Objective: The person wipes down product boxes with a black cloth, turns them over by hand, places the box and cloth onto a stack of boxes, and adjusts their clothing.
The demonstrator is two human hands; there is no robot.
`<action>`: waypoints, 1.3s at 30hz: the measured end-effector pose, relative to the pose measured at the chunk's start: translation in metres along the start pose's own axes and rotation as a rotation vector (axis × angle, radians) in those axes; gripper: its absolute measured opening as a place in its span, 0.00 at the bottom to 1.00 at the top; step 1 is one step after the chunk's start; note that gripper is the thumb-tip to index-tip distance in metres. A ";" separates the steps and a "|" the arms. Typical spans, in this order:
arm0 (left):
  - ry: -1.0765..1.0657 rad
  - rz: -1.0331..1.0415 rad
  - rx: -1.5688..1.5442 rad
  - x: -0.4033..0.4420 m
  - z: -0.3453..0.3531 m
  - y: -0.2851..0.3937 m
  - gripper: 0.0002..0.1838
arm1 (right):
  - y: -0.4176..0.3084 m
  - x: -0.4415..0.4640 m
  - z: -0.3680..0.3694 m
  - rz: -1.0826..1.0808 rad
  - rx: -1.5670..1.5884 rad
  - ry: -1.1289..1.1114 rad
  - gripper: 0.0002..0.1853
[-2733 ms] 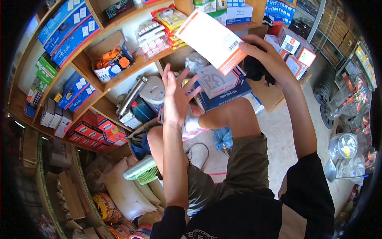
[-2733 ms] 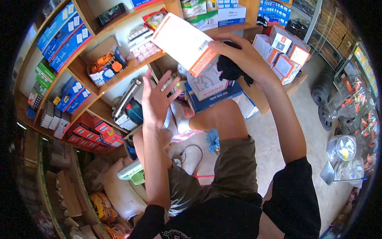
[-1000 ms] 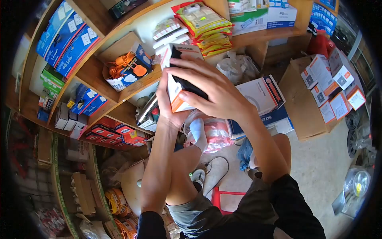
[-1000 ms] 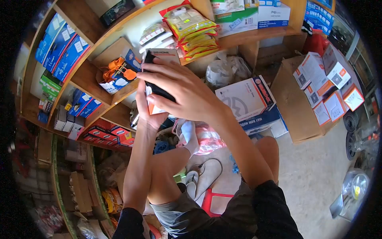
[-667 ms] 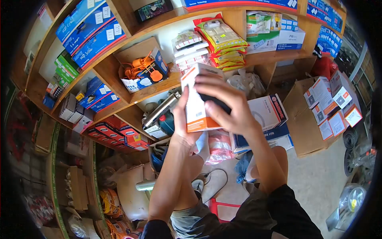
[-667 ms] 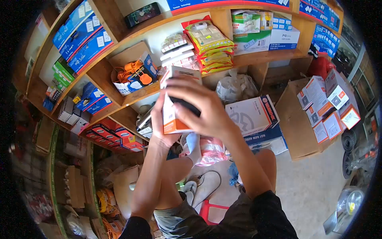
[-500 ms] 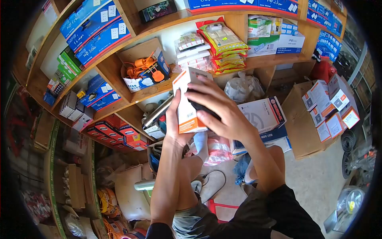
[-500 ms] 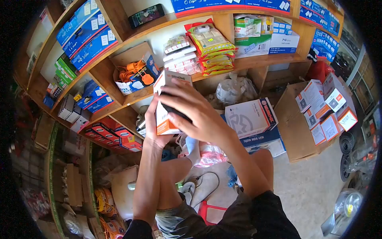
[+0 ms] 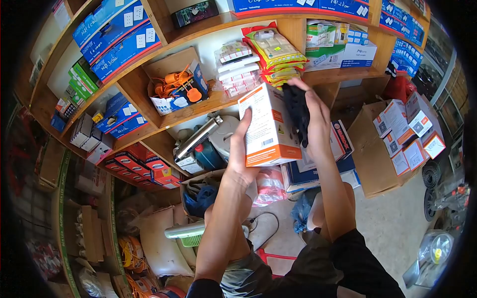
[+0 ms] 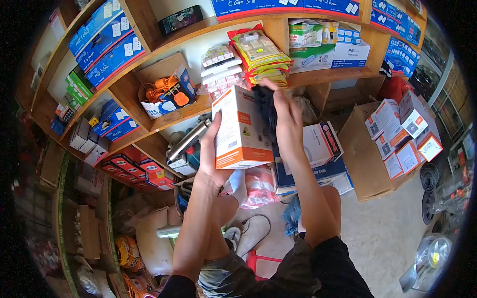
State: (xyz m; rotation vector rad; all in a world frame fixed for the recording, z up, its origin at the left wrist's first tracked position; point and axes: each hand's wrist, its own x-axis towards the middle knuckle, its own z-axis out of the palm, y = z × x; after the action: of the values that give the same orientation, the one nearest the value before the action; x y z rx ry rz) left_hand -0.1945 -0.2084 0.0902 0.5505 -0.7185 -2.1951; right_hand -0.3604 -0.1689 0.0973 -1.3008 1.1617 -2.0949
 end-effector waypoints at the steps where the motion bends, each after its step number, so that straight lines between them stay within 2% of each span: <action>1: -0.006 0.005 -0.003 0.002 0.002 -0.003 0.28 | -0.002 -0.002 0.001 -0.021 -0.043 -0.064 0.23; 3: -0.007 0.021 -0.039 0.006 0.004 -0.008 0.25 | -0.019 -0.012 0.007 -0.017 -0.142 -0.207 0.29; 4: -0.020 0.013 -0.052 0.006 0.004 -0.009 0.25 | -0.021 -0.016 0.009 -0.086 -0.196 -0.240 0.32; 6: -0.045 -0.008 -0.073 0.005 0.007 -0.007 0.25 | -0.013 -0.016 0.004 -0.091 -0.212 -0.298 0.33; 9: -0.046 0.013 -0.027 0.007 0.007 -0.010 0.28 | 0.001 -0.010 -0.008 -0.144 -0.248 -0.216 0.28; 12: -0.067 0.019 -0.027 0.013 0.004 -0.017 0.29 | 0.002 -0.015 -0.014 -0.106 -0.573 -0.044 0.22; 13: -0.059 0.019 -0.039 0.014 0.005 -0.018 0.29 | 0.003 -0.014 -0.017 -0.207 -0.715 -0.028 0.19; 16: -0.021 0.021 -0.060 0.013 0.010 -0.021 0.28 | 0.001 -0.009 -0.019 -0.046 -0.306 -0.110 0.20; 17: -0.007 0.022 -0.065 0.013 0.010 -0.021 0.29 | -0.002 -0.012 -0.018 0.058 -0.116 -0.058 0.20; 18: -0.012 0.025 -0.079 0.014 0.009 -0.021 0.29 | -0.018 -0.011 -0.021 0.190 -0.087 -0.080 0.21; 20: -0.027 0.031 -0.105 0.016 0.008 -0.019 0.29 | -0.014 -0.005 -0.025 0.315 0.252 0.071 0.19; 21: -0.003 0.027 -0.113 0.017 0.009 -0.018 0.29 | -0.020 -0.005 -0.027 0.422 0.338 0.125 0.19; 25: -0.016 0.002 -0.128 0.016 0.013 -0.020 0.32 | -0.011 0.002 -0.043 0.618 0.670 0.201 0.18; 28: -0.044 -0.012 -0.125 0.016 0.013 -0.021 0.33 | -0.008 0.003 -0.053 0.704 0.758 0.251 0.19; 31: 0.001 0.013 -0.101 0.014 0.016 -0.022 0.32 | 0.001 0.009 -0.066 0.699 0.840 0.417 0.18; 34: 0.038 0.014 -0.068 0.013 0.017 -0.024 0.31 | 0.008 0.010 -0.081 0.594 0.621 0.408 0.18; 35: 0.051 0.016 -0.056 0.015 0.017 -0.025 0.31 | 0.025 0.011 -0.090 0.553 0.533 0.414 0.24; 38: 0.043 0.033 0.078 0.016 0.022 -0.031 0.31 | -0.002 0.003 -0.061 0.299 0.238 0.217 0.30; 39: 0.041 0.021 0.110 0.015 0.024 -0.033 0.32 | -0.010 0.000 -0.056 0.212 0.030 0.013 0.33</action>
State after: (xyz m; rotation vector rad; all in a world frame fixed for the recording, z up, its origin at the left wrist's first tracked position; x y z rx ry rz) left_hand -0.2353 -0.1938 0.0846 0.6383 -0.8229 -2.1284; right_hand -0.4087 -0.1388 0.0935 -1.1002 1.2123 -1.9613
